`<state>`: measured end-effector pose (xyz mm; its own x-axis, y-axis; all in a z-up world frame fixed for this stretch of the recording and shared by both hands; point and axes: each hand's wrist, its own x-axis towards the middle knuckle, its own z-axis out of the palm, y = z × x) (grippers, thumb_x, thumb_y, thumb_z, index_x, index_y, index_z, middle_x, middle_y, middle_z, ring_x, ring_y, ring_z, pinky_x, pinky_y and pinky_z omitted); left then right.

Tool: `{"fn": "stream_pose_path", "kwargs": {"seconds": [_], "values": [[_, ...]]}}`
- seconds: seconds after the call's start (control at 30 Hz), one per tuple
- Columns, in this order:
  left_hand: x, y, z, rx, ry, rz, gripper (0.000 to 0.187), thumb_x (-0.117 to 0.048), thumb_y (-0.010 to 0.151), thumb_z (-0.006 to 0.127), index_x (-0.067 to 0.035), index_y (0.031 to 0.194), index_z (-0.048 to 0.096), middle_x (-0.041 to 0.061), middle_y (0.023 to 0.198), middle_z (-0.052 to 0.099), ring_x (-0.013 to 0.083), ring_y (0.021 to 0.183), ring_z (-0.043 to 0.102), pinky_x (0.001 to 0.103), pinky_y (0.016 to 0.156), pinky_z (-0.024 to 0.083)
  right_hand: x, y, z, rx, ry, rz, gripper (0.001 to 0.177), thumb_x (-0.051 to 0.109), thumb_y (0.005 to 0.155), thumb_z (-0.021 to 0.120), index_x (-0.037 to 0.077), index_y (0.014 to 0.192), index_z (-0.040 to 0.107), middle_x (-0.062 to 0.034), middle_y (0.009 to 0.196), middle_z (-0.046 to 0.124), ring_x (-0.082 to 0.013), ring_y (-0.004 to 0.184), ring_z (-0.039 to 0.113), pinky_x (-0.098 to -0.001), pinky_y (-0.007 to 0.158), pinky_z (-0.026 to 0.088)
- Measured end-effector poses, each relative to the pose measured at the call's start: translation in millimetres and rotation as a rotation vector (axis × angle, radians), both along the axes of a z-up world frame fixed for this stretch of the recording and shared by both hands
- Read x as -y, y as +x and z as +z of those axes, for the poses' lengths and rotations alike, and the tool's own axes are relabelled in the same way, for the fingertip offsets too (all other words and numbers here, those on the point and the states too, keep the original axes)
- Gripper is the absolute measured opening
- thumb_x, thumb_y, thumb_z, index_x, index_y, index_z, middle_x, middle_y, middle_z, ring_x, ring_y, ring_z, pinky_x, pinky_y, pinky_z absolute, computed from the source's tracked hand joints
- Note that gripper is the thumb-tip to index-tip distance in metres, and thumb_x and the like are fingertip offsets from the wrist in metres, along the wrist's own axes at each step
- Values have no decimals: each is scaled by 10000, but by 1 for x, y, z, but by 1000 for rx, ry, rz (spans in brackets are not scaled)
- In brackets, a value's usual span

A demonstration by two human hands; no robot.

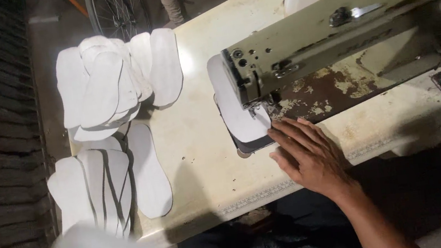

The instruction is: Stitching the edges of shoe insoles using an industrial sewing machine

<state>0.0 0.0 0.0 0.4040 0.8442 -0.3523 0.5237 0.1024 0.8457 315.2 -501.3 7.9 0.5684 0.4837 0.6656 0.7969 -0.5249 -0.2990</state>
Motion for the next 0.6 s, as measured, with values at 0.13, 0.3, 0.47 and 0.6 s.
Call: {"fn": "stream_pose_path", "kwargs": {"seconds": [0.13, 0.3, 0.47, 0.6], "values": [[254, 138, 55, 446, 184, 0, 352, -134, 989, 624, -196, 1331, 680, 32, 849, 709, 0, 353, 297, 190, 293, 208, 2, -1, 3, 12, 29, -4, 528, 327, 963, 727, 87, 1415, 598, -102, 1444, 636, -285, 1296, 617, -456, 1125, 472], [309, 196, 21, 529, -330, -344, 503, 26, 859, 686, -32, 1358, 672, 269, 1033, 815, 257, 811, 721, 370, 735, 608, 10, -1, -12, -33, -4, 113, 663, 356, 974, 735, 132, 1540, 473, -89, 1566, 530, -305, 1435, 519, -433, 1179, 453], [329, 209, 6, 574, -362, -534, 548, -70, 873, 695, 4, 1407, 600, 226, 1344, 711, 260, 1207, 664, 381, 1013, 556, 15, 0, -4, -85, 1, 197, 503, 37, 997, 557, 203, 1472, 546, -97, 1554, 537, -326, 1417, 519, -468, 1151, 453], [342, 199, 25, 566, -377, -597, 617, -24, 862, 696, -15, 1457, 532, 224, 1294, 719, 275, 1144, 679, 397, 992, 560, 14, 0, -9, -74, -19, 195, 365, 132, 1047, 525, 177, 1395, 623, -80, 1521, 569, -295, 1397, 530, -448, 1150, 429]]}}
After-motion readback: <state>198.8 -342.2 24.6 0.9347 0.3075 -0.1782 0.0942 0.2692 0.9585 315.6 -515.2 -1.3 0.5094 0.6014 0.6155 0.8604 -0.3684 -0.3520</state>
